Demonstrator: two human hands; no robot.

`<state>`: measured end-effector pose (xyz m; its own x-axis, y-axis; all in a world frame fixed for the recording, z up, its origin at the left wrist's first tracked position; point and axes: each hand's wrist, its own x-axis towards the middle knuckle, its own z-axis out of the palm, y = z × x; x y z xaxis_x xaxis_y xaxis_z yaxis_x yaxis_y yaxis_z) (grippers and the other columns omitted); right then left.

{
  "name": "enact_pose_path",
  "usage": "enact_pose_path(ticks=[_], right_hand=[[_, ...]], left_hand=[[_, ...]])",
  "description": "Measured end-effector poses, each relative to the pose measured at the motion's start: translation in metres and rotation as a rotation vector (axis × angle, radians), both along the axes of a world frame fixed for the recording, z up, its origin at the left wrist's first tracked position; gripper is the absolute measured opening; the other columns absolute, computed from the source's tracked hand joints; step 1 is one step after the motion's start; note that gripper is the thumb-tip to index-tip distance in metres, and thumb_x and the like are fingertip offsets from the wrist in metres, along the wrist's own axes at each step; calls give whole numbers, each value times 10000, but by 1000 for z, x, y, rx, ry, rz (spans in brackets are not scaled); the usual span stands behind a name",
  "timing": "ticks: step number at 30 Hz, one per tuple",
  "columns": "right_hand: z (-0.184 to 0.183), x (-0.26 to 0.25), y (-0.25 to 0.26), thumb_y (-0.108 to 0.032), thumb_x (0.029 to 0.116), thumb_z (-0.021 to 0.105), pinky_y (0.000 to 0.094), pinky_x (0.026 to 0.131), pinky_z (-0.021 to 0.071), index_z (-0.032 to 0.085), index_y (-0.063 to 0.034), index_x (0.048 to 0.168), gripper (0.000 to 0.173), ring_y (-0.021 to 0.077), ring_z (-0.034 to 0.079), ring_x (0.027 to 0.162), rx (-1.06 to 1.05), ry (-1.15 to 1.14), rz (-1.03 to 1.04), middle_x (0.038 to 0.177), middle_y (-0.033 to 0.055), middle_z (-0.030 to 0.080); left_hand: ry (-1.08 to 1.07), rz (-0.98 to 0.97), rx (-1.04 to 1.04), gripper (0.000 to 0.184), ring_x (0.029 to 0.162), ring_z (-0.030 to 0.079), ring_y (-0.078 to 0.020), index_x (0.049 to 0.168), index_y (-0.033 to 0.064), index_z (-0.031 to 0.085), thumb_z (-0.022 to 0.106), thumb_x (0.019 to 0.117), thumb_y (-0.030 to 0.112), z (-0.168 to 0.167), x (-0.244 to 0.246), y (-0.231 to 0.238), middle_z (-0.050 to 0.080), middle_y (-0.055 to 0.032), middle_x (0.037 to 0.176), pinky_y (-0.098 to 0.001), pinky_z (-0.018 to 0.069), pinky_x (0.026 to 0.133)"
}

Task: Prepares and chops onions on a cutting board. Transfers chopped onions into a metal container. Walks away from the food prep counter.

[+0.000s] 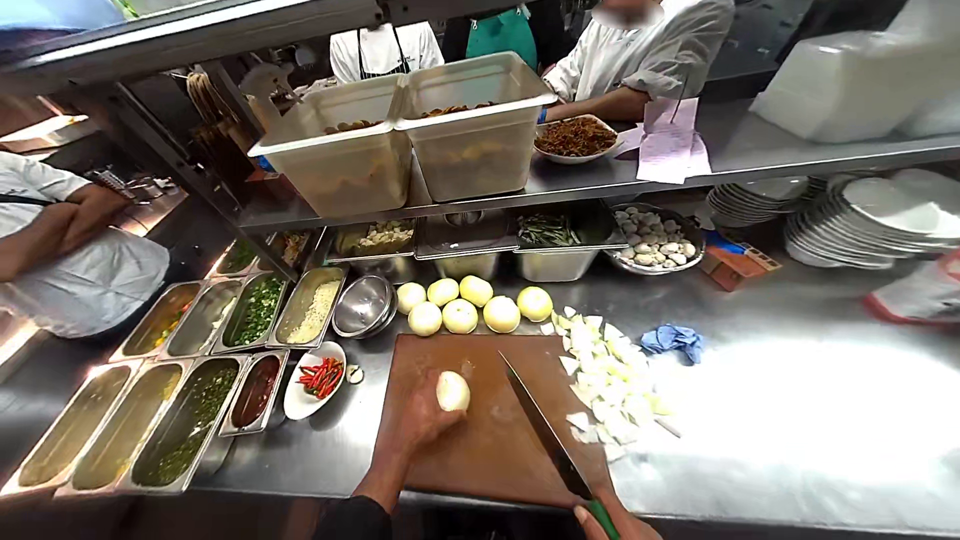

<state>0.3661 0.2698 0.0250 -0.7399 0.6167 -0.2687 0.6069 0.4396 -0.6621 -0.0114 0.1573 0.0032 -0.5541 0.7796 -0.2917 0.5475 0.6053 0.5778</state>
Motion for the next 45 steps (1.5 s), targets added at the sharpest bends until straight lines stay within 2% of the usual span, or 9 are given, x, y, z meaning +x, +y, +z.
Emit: enact_pose_path(ticks=[5,9,12,22,28,34,39,42,45], right_hand=[[14,-74,-2,-456,1078,415,565,729,572,578,-79,1260,449,359,724,805,-13,-76,134,849,152,708],[41,-129,-5,-439,1076,394,572,764,570,533,-146,1310,400,377,723,890,20,-252,248,917,154,714],[55,-149,-7,-422,1079,388,577,775,572,523,-165,1322,378,382,724,918,45,-352,304,947,162,716],[73,-166,-13,-403,1076,376,592,743,569,534,-166,1309,368,400,726,890,118,-475,310,917,173,716],[66,-175,-15,-386,1078,380,587,741,572,539,-169,1320,361,403,728,892,91,-521,291,917,178,718],[2,-175,-21,-416,1084,352,585,742,579,555,-188,1308,378,394,736,898,107,-533,283,925,165,731],[-14,-167,-15,-421,1078,376,577,771,576,547,-177,1316,382,384,731,908,59,-454,288,933,162,723],[-15,-163,-1,-422,1072,421,577,801,563,559,-139,1310,395,377,719,917,-33,-367,293,943,173,713],[-21,-158,3,-443,1067,420,568,805,557,568,-149,1289,397,356,714,920,-38,-339,259,943,156,710]], left_hand=[[-50,48,119,1309,1504,369,-269,1628,107,232,913,618,585,-4,23,-13,356,-137,1638,-438,358,1228],[123,308,494,555,1218,633,-274,1412,-15,535,606,978,323,29,0,-32,616,-190,1342,-432,556,1026],[378,234,613,354,1075,697,-211,1227,20,698,476,1048,229,52,-18,-7,719,-120,1143,-398,576,980],[184,-281,242,390,1290,606,-205,1326,106,652,378,1082,238,26,-55,89,674,-88,1318,-381,447,1148],[111,-214,286,383,1287,607,-180,1319,110,662,391,1076,227,8,-60,89,677,-74,1318,-351,447,1146],[52,-154,277,403,1275,618,-203,1305,81,675,384,1088,256,-40,-66,81,689,-101,1294,-375,439,1152],[53,196,656,295,1087,679,-183,1133,45,734,473,1041,145,-28,-70,41,719,-94,1108,-380,547,1013],[-55,284,501,375,1197,630,-239,1293,4,629,466,1023,207,-19,-43,-49,655,-154,1265,-424,521,1053],[-79,-32,386,828,1530,322,-292,1526,53,448,729,869,472,-31,5,-105,400,-170,1607,-486,315,1250]])
